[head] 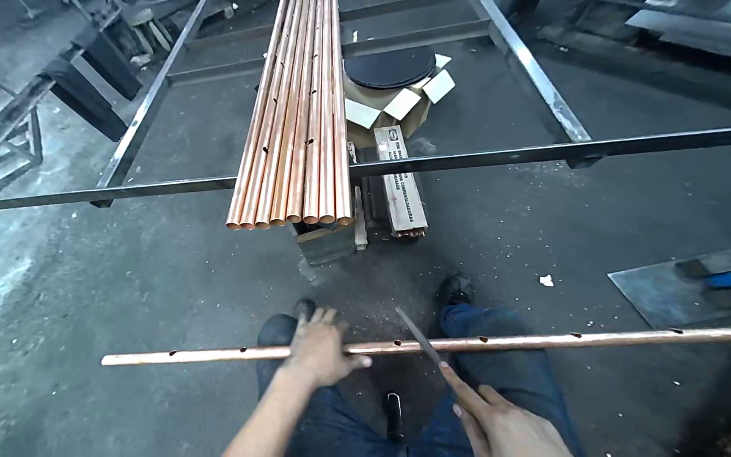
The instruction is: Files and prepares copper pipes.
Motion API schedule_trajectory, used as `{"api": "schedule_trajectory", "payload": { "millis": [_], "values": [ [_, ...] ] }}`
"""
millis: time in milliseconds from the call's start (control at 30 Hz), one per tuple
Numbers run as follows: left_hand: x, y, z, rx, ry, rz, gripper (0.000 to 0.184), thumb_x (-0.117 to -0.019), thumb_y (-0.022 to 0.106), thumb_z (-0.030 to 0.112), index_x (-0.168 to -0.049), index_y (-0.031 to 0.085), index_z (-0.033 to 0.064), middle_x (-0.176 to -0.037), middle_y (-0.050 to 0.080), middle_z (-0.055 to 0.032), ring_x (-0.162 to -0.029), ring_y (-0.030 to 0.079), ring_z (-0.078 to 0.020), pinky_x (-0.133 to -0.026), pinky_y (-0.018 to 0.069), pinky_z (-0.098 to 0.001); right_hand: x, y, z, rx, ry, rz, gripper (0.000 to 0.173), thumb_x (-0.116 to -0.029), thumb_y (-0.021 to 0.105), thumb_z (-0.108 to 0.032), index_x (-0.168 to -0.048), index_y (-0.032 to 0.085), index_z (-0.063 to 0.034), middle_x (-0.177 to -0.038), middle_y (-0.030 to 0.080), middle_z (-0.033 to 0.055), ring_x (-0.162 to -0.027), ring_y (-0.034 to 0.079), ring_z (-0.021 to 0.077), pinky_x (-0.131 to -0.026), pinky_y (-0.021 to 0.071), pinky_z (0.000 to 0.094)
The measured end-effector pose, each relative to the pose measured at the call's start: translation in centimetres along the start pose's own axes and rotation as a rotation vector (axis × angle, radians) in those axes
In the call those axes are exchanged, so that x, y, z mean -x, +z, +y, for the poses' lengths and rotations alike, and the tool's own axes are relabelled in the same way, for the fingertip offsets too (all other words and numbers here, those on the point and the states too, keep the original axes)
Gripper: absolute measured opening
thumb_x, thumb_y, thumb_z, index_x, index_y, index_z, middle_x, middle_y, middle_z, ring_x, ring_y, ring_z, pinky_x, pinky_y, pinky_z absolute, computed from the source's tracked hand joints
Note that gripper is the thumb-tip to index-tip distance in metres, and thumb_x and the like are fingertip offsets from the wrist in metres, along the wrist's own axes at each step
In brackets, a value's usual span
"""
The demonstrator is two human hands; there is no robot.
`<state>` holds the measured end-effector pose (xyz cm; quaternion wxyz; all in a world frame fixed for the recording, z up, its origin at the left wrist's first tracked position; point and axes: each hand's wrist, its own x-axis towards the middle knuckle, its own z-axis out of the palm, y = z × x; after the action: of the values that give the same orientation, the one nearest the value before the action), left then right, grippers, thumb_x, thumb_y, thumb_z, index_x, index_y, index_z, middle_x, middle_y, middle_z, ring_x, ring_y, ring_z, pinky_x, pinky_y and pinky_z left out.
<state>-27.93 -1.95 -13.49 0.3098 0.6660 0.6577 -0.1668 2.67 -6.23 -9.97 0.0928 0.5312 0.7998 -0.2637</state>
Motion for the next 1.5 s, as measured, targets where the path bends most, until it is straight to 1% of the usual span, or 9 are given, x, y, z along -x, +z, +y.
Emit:
{"api": "schedule_trajectory", "payload": {
  "millis": [67, 133, 633, 800, 967, 1167, 1333, 1433, 1500],
  "values": [
    [-1.0, 0.0, 2.9, 0.022, -0.067, -0.099, 0.071, -0.0885, 0.063, 0.072, -0.129, 0.067, 0.0137, -0.138, 0.063, -0.0117, -0.129, 0.06, -0.0329, -0.106, 0.0487, -0.0605, 0.0, -0.1, 0.4, 0.021, -0.02, 0.012, 0.052, -0.1066, 0.047, -0.035, -0.158, 0.045, -0.0253, -0.101, 0.072, 0.0188, -0.077, 0.072, 0.0374, -0.064, 0.0573, 0.0555],
    [-1.2, -0.2, 4.2, -0.026, -0.12, -0.19, 0.046, -0.0943, 0.061, 0.05, -0.11, 0.07, 0.0073, -0.113, 0.073, -0.0162, -0.109, 0.07, -0.0363, -0.089, 0.0559, -0.0613, 0.1, -0.2, 0.7, 0.029, -0.027, 0.008, 0.052, -0.1072, 0.045, -0.037, -0.158, 0.045, -0.027, -0.1, 0.073, 0.0177, -0.078, 0.072, 0.0374, -0.065, 0.0574, 0.0558],
    [-2.4, -1.6, 2.8, -0.073, -0.19, -0.296, 0.038, -0.088, 0.062, 0.045, -0.095, 0.07, 0.0085, -0.105, 0.073, -0.015, -0.101, 0.071, -0.0357, -0.079, 0.0565, -0.0627, 2.4, -1.8, 0.2, 0.024, -0.166, -0.11, 0.049, -0.11, 0.037, -0.036, -0.158, 0.045, -0.0308, -0.101, 0.07, 0.0195, -0.075, 0.07, 0.0383, -0.06, 0.0553, 0.0556],
    [-2.2, -1.3, 3.4, -0.071, -0.231, -0.262, 0.036, -0.0877, 0.063, 0.041, -0.1, 0.07, 0.0083, -0.108, 0.073, -0.0148, -0.104, 0.071, -0.0355, -0.081, 0.0568, -0.0622, -2.2, -0.9, -1.5, 0.06, -0.161, -0.074, 0.05, -0.1066, 0.044, -0.035, -0.156, 0.047, -0.0326, -0.096, 0.072, 0.016, -0.074, 0.071, 0.0356, -0.061, 0.0564, 0.0539],
    [-2.0, -1.0, 2.8, -0.084, -0.245, -0.197, 0.035, -0.0891, 0.062, 0.041, -0.101, 0.071, 0.0093, -0.109, 0.073, -0.0136, -0.104, 0.071, -0.0346, -0.083, 0.0573, -0.0603, -7.0, -2.7, -3.6, 0.114, -0.089, -0.24, 0.052, -0.1069, 0.039, -0.041, -0.159, 0.039, -0.041, -0.108, 0.073, 0.0129, -0.097, 0.072, 0.0354, -0.08, 0.0568, 0.0567],
    [-1.4, -0.9, 3.3, -0.07, -0.212, -0.189, 0.037, -0.0906, 0.062, 0.041, -0.102, 0.071, 0.0071, -0.11, 0.073, -0.0153, -0.105, 0.071, -0.0359, -0.084, 0.0567, -0.0615, 0.1, -4.2, -1.5, 0.064, -0.155, -0.082, 0.048, -0.1071, 0.046, -0.037, -0.155, 0.05, -0.0311, -0.097, 0.073, 0.0162, -0.073, 0.071, 0.0361, -0.06, 0.0564, 0.0554],
    [-1.6, -1.0, 3.3, -0.04, -0.223, -0.182, 0.035, -0.09, 0.063, 0.039, -0.102, 0.07, 0.0071, -0.109, 0.073, -0.0147, -0.104, 0.071, -0.0362, -0.082, 0.0572, -0.0608, -3.6, -1.2, -2.7, 0.107, -0.15, -0.087, 0.05, -0.1065, 0.044, -0.036, -0.157, 0.047, -0.0315, -0.093, 0.072, 0.015, -0.075, 0.071, 0.0353, -0.063, 0.057, 0.0543],
    [-1.4, -0.6, 3.0, -0.036, -0.221, -0.15, 0.034, -0.0906, 0.063, 0.038, -0.102, 0.07, 0.0072, -0.108, 0.073, -0.0143, -0.104, 0.071, -0.0352, -0.083, 0.0572, -0.0599, -9.6, -1.9, -5.1, 0.173, -0.093, -0.205, 0.05, -0.1076, 0.039, -0.038, -0.157, 0.044, -0.0348, -0.103, 0.075, 0.0125, -0.097, 0.073, 0.0354, -0.083, 0.0574, 0.0572],
    [-1.1, -0.6, 3.1, -0.034, -0.219, -0.126, 0.033, -0.0904, 0.063, 0.038, -0.101, 0.07, 0.0074, -0.107, 0.074, -0.0139, -0.103, 0.071, -0.0351, -0.082, 0.0572, -0.0598, -9.4, -2.9, -4.9, 0.15, -0.096, -0.194, 0.048, -0.1073, 0.041, -0.039, -0.155, 0.047, -0.0362, -0.106, 0.076, 0.0116, -0.097, 0.073, 0.0353, -0.083, 0.0573, 0.0583]
  ]
}}
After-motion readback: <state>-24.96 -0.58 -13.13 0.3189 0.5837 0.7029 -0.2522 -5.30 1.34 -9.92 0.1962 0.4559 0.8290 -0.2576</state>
